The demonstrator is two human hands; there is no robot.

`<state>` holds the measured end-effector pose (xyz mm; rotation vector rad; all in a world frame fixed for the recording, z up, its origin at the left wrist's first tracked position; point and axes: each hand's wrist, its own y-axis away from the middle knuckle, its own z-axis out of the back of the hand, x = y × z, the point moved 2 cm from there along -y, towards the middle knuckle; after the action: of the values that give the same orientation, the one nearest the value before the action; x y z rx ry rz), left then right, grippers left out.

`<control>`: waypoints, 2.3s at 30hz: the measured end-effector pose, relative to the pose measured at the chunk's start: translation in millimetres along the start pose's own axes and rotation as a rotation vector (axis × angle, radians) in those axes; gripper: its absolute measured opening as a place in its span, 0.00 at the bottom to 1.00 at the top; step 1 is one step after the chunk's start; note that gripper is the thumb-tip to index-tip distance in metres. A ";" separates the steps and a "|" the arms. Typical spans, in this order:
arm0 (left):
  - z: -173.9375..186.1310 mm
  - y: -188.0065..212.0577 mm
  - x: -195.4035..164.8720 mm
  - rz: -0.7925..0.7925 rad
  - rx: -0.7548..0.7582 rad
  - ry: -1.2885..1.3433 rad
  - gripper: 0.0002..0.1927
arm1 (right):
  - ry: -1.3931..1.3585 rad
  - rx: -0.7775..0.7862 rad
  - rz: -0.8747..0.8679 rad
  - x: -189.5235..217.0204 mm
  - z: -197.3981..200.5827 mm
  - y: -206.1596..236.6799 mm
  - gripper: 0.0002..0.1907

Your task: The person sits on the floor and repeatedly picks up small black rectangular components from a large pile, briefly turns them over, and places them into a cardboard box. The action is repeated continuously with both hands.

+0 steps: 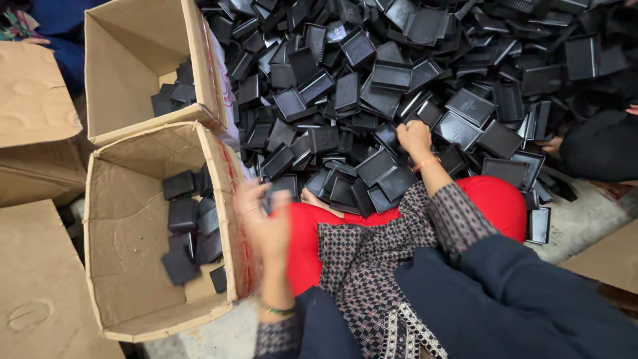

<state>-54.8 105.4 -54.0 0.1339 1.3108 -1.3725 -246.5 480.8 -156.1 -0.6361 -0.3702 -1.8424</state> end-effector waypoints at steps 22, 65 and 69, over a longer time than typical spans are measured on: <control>-126.9 70.4 71.3 1.539 0.359 1.280 0.18 | -0.686 0.180 0.253 42.2 -29.4 65.3 0.15; 158.9 -58.1 -19.9 -0.172 -0.427 -0.730 0.25 | 0.410 0.086 0.959 14.4 -37.2 33.4 0.07; 75.9 -13.3 -26.1 -0.035 -0.286 0.092 0.19 | 0.124 0.052 0.877 19.3 -10.9 37.1 0.04</control>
<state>-12.1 62.4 0.2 -0.0217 1.5784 -1.2051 -219.5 447.1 -155.4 -0.5247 -0.0289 -1.0196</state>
